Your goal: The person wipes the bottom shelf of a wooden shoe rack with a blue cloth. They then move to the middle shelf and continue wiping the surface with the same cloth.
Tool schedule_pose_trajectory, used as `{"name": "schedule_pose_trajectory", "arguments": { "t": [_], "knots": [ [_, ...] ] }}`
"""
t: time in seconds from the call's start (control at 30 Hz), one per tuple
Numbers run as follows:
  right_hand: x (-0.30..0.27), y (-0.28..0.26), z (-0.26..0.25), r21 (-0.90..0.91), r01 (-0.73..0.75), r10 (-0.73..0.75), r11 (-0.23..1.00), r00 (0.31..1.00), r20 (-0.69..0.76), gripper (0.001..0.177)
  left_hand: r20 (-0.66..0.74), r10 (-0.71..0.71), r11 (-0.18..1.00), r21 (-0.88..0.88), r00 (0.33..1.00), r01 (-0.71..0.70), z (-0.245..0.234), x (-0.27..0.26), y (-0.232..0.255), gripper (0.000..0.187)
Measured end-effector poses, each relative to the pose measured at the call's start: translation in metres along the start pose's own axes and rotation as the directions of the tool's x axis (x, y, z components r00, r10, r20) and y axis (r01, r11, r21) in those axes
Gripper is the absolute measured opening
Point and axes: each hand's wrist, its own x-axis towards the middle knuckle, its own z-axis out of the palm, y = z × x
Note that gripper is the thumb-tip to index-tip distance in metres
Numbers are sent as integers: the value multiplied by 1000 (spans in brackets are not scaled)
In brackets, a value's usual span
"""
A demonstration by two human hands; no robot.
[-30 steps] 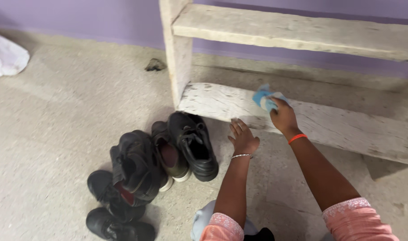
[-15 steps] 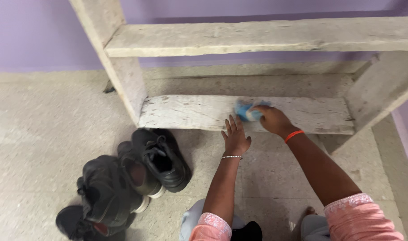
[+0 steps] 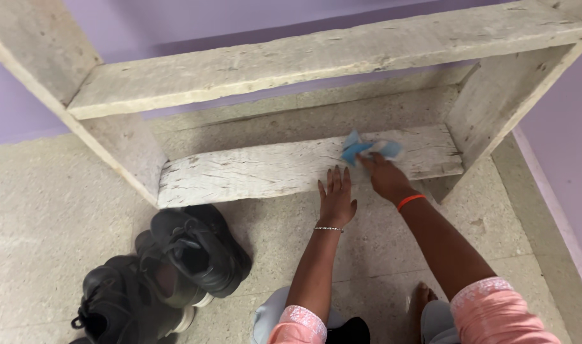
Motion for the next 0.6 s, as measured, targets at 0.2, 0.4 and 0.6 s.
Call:
{"name": "schedule_pose_trajectory", "arguments": {
  "t": [0.2,0.4,0.6],
  "knots": [
    [-3,17,6,-8,-48,48,999,999,-10,66,42,9,1000,25,999,-10,6,5,7,98],
    [-7,70,2,-48,-252,247,967,965,-90,59,75,7,998,60,997,-12,7,7,5,96],
    [-19,118,-1,-123,-473,449,873,876,-177,48,58,14,998,60,998,-17,8,6,-5,95]
  ]
}}
